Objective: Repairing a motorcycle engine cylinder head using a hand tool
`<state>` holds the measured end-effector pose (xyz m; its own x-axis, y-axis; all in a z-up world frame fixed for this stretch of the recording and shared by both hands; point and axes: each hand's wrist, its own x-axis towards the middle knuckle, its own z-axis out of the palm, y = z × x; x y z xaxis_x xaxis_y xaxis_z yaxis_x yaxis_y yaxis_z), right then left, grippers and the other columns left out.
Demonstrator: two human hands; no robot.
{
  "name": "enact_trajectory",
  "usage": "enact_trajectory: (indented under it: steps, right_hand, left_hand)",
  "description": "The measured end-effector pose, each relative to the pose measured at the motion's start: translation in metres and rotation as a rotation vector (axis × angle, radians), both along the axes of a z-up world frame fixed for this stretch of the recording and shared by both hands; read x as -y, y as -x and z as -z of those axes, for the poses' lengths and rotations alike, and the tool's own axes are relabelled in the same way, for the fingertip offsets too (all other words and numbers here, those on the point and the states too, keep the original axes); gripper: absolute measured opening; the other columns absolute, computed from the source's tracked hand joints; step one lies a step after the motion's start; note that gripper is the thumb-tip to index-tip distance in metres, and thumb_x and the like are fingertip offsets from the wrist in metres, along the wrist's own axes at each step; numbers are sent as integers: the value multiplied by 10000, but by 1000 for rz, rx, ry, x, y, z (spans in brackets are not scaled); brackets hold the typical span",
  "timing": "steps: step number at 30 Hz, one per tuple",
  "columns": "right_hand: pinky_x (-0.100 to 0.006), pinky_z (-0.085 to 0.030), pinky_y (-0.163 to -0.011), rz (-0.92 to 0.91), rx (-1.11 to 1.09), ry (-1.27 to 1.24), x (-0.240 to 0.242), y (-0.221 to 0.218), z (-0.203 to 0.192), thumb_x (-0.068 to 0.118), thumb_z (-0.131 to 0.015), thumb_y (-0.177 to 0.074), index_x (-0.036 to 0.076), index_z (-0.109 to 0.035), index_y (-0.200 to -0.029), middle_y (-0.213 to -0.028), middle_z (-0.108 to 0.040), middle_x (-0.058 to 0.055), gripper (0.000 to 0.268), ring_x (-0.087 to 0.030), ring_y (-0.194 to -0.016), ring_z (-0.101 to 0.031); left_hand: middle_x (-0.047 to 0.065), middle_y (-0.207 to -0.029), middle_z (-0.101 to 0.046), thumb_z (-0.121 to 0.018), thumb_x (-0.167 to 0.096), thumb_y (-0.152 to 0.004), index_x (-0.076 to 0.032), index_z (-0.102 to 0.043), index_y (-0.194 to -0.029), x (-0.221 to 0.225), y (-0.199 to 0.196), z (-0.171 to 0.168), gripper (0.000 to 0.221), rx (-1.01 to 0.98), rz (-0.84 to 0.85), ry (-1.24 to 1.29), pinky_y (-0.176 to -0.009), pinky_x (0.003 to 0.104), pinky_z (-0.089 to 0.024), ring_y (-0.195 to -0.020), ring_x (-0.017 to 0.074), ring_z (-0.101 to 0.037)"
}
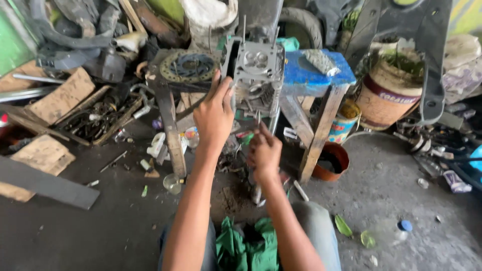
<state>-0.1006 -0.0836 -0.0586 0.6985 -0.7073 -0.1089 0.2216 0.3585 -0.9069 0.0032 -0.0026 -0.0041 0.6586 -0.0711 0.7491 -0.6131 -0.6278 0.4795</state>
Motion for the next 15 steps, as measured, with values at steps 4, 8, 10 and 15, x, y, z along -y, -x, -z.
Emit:
enact_trajectory:
  steps: [4,8,10,15]
  right_hand:
    - [-246,-162,-288,16,54,-190,-36,6,-23,231,-580,-1042,211,-667,-1361,-516,-278,36,331,-92,-316,-228]
    - [-245,-224,-282,87,138,-286,-46,9,-24,262,-544,-1049,229,-610,-1430,-561,-239,56,388,-94,-337,-257]
    - [-249,-214,-288,72,131,-285,-40,5,-22,265,-553,-1047,242,-592,-1450,-557,-216,56,406,-101,-333,-244]
    - [-257,-222,-260,-27,-7,-120,-26,7,-22,220,-582,-1030,167,-661,-1368,-530,-281,22,351,-102,-326,-276]
  left_hand:
    - [-183,-1461,-560,-526,-385,-1022,-448,-627,-1260,1,-5,11,267,-44,2,-15,-734,524,-606,-907,354,-732]
    - [-150,-1429,-598,-541,-385,-1022,-445,-635,-1241,-3,1,3,246,9,14,6,-708,529,-605,-890,356,-733]
    - [-134,-1415,-616,-550,-387,-1017,-442,-641,-1233,-2,1,0,241,18,12,2,-689,536,-600,-877,355,-734]
    - [-132,-1443,-592,-545,-371,-1027,-416,-646,-1243,0,1,3,243,41,1,18,-696,502,-606,-916,333,-740]
